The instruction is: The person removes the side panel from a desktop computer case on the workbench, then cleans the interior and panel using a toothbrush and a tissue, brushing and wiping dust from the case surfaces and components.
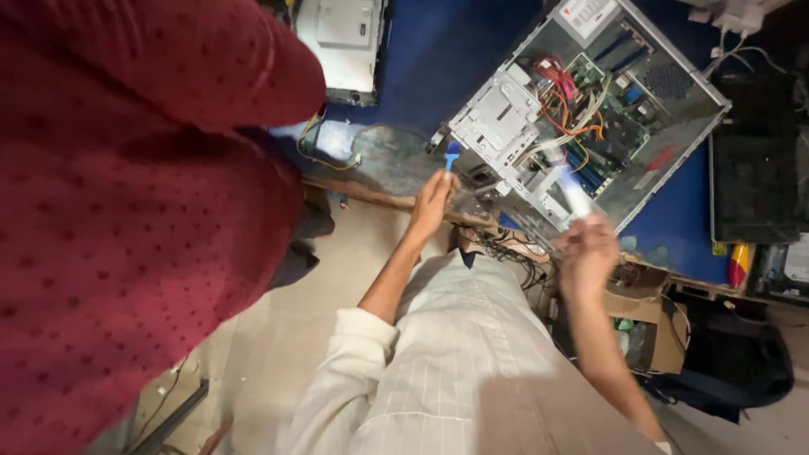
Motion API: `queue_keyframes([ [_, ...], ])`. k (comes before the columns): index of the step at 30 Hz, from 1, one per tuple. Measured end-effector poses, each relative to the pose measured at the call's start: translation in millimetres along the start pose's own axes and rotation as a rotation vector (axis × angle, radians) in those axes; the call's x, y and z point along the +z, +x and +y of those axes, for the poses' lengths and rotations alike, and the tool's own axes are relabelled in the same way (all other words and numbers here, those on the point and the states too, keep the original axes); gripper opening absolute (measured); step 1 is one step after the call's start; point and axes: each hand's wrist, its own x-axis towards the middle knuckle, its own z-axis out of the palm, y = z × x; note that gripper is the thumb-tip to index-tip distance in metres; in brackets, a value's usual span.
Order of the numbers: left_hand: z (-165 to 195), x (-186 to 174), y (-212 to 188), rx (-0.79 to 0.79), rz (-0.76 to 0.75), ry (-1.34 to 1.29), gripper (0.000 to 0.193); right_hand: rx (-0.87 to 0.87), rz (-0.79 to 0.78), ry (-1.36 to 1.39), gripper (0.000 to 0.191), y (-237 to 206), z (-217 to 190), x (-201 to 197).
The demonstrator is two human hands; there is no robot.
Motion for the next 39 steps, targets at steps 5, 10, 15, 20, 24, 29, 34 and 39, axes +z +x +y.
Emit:
queue_keyframes([
  [5, 14, -23, 7, -0.198, -0.058, -0.084, 0.04, -0.048, 0.095, 0.012, 0.016, 29, -44, -24],
  [10, 6, -39, 24, -0.275, -0.175, -0.101, 0.037, -0.071, 0.107, 0.014, 0.019, 28, -51, -20],
  [15, -1, -51, 36, -0.485, -0.019, 0.41, 0.028, -0.032, 0.099, 0.055, 0.022, 29, -57, -12],
  [20, 33, -48, -18, -0.184, -0.136, -0.011, 0.022, 0.085, 0.031, 0.208, 0.018, 28, -73, 7],
  [24, 102, -28, -55, 0.331, -0.231, 0.192, 0.021, 0.103, -0.157, 0.046, 0.021, 18, -67, 39],
  [29, 155, -6, -63, 0.52, -0.198, 0.24, 0.02, 0.107, -0.372, 0.277, 0.014, -4, -61, 80],
  [34, 146, 2, -56, 0.556, -0.222, 0.28, 0.011, -0.093, -0.435, -0.013, 0.016, -20, -57, 129],
  [39, 115, 6, -41, 0.291, 0.04, 0.298, 0.019, 0.229, -0.377, 0.072, 0.017, -25, -59, 142],
])
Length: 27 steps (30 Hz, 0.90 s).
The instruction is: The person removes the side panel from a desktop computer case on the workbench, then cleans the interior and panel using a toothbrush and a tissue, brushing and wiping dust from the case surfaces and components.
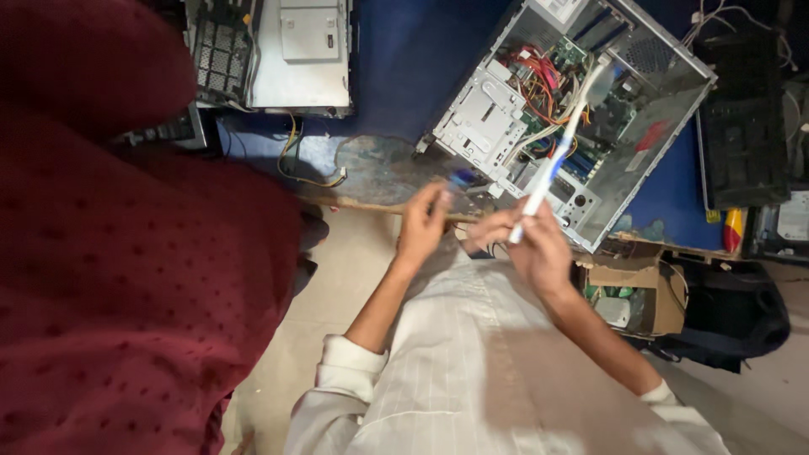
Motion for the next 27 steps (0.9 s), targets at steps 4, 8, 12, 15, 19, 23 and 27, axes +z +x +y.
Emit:
queue_keyframes([
  [4, -15, 1, -2, -0.117, -0.022, -0.007, 0.021, 0.019, -0.137, 0.242, 0.017, 11, -1, -19],
  [8, -13, 3, -7, -0.014, -0.049, 0.033, 0.02, 0.132, -0.004, 0.356, 0.019, 52, 17, -31],
  [12, -11, 5, -13, -0.128, -0.126, -0.085, 0.02, -0.074, 0.086, 0.004, 0.018, 81, 19, -44],
  [15, -25, 6, -16, -0.169, -0.125, -0.108, 0.021, 0.004, 0.062, 0.009, 0.014, 69, 19, -45],
  [19, -64, 12, -15, -0.069, -0.03, -0.071, 0.022, 0.116, -0.064, 0.263, 0.022, 48, 16, -43],
  [23, -102, -4, -4, -0.349, 0.067, -0.104, 0.026, -0.066, -0.068, 0.14, 0.019, 50, -6, -62],
  [27, -118, -13, 7, -0.291, 0.063, -0.013, 0.025, -0.055, 0.084, 0.073, 0.02, 49, -17, -81],
])
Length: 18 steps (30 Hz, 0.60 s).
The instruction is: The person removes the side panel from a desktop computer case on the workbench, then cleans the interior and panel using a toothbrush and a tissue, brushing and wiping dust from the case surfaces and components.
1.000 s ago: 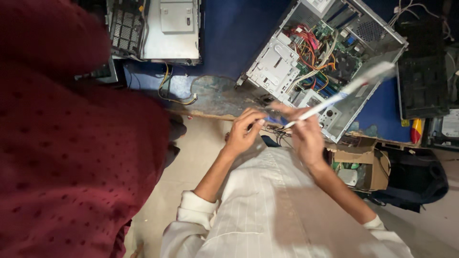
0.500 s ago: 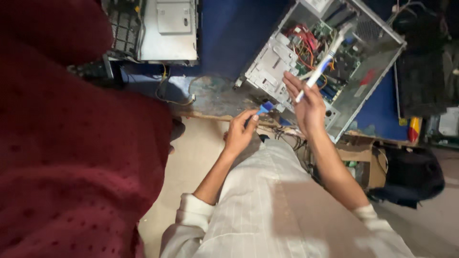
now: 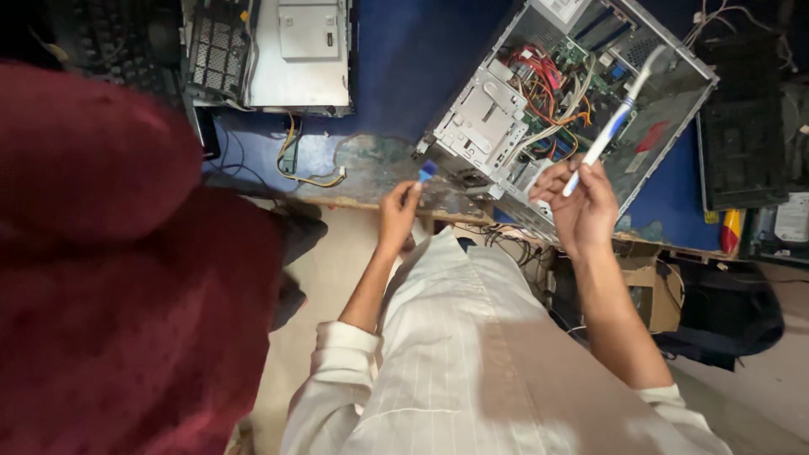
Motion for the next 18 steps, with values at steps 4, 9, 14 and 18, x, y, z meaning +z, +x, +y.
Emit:
queue_keyframes([
  [4, -14, 16, 31, 0.003, 0.051, 0.21, 0.026, 0.009, 0.052, -0.018, 0.019, -10, -1, -12],
  [9, -26, 28, 57, -0.196, 0.136, 0.708, 0.026, -0.038, 0.066, -0.005, 0.019, -15, -10, -22],
  [14, 1, 19, 62, -0.085, 0.071, 0.494, 0.024, -0.067, 0.083, -0.052, 0.019, -22, -21, -27],
  [18, 23, -2, 32, -0.05, -0.106, -0.086, 0.027, -0.072, 0.099, -0.047, 0.018, -25, -23, -27],
])
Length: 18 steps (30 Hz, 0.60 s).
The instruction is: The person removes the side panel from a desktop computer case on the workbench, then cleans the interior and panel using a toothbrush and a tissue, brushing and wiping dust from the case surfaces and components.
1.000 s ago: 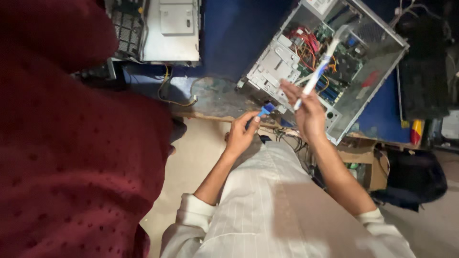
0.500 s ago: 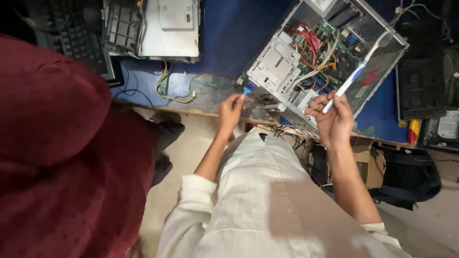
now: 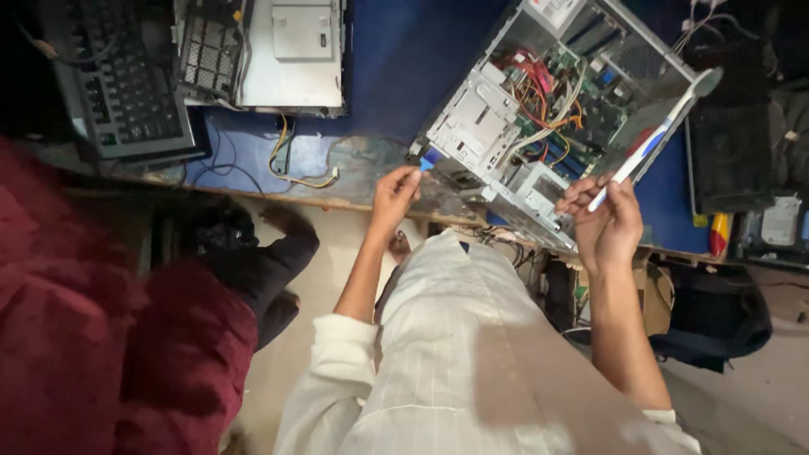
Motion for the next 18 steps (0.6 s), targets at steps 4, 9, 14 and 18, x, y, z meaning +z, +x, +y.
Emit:
queue_keyframes([
  [4, -20, -5, -6, -0.048, -0.009, -0.104, 0.024, 0.022, -0.016, -0.009, 0.02, 3, 1, 0],
  [9, -50, -4, 15, -0.046, 0.175, 0.721, 0.019, 0.039, -0.05, -0.018, 0.02, 5, 7, 3],
  [14, -42, 1, 18, -0.116, 0.175, 0.663, 0.021, 0.056, -0.019, -0.001, 0.02, -1, 13, 3],
  [18, -19, -1, 17, -0.072, 0.008, 0.083, 0.026, 0.037, -0.028, -0.012, 0.02, -2, 16, 0],
])
